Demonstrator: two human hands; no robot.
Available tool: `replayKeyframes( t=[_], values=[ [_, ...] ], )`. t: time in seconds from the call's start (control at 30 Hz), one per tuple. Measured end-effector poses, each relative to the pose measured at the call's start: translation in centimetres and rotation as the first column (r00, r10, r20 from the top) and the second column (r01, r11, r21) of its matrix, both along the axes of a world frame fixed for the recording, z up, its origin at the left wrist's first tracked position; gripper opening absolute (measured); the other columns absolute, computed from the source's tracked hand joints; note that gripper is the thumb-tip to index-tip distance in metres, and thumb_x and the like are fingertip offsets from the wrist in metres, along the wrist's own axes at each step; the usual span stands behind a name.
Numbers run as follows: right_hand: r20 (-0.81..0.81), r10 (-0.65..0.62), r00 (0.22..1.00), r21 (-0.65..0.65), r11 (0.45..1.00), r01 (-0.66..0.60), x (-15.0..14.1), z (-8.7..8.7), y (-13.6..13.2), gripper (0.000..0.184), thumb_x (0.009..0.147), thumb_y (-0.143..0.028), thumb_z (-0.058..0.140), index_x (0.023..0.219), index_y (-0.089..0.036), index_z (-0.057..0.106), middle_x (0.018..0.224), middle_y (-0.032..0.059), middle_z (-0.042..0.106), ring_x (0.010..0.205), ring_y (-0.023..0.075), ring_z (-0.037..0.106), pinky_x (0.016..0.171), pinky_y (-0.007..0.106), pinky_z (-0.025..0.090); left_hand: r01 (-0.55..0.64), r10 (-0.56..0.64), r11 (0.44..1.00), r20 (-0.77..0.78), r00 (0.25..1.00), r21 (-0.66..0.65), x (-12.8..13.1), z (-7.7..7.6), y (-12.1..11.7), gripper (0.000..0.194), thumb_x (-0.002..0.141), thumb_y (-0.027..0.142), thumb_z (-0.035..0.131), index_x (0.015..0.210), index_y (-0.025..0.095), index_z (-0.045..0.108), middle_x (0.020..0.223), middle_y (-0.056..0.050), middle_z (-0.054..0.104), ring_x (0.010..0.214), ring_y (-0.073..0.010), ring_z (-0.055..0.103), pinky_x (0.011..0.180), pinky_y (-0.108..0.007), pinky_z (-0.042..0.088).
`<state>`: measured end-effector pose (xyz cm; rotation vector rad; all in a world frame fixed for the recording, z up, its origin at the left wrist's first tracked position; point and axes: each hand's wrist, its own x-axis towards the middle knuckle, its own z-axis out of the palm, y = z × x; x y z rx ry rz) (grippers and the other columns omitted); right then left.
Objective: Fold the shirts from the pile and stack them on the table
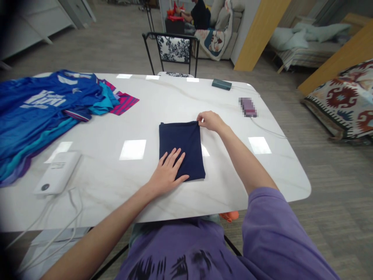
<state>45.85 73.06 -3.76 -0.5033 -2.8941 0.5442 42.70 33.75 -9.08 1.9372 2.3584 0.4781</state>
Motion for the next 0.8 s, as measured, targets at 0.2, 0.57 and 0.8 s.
replayKeyframes(
  t=[0.2, 0.57, 0.8],
  values=[
    [-0.010, -0.020, 1.000, -0.583, 0.812, 0.010, -3.5, 1.7, 3.1, 0.018, 0.086, -0.033, 0.080, 0.097, -0.019, 0.078, 0.093, 0.0049, 0.077, 0.079, 0.0160, 0.064, 0.070, 0.028, 0.056, -0.003, 0.003, 1.000, -0.006, 1.000, -0.003, 0.0, 0.1, 0.1, 0.092, 0.114, 0.067, 0.053, 0.188, 0.021, 0.024, 0.194, -0.015, 0.026, 0.183, -0.0354, 0.020, 0.149, -0.063, 0.020],
    [-0.053, 0.181, 0.982, -0.351, 0.917, -0.188, -2.0, 1.4, 2.0, 0.029, 0.090, -0.045, 0.081, 0.107, -0.021, 0.081, 0.111, 0.0076, 0.080, 0.087, 0.0199, 0.066, 0.086, 0.035, 0.058, -0.006, 0.006, 1.000, 0.010, 1.000, 0.013, 0.0, -0.1, -0.1, 0.093, 0.114, 0.069, 0.054, 0.188, 0.021, 0.024, 0.195, -0.014, 0.023, 0.184, -0.0343, 0.015, 0.150, -0.063, 0.017],
    [-0.088, 0.128, 0.988, -0.010, 0.992, -0.130, 1.5, -0.4, -2.2, 0.025, 0.103, -0.033, 0.065, 0.117, -0.022, 0.082, 0.130, 0.0145, 0.075, 0.113, 0.0288, 0.073, 0.108, 0.045, 0.058, 0.003, -0.002, 1.000, 0.106, 0.994, -0.011, 0.1, 1.2, -0.6, 0.094, 0.112, 0.073, 0.054, 0.185, 0.018, 0.031, 0.193, -0.019, 0.028, 0.181, -0.0385, 0.023, 0.147, -0.064, 0.022]
  ],
)
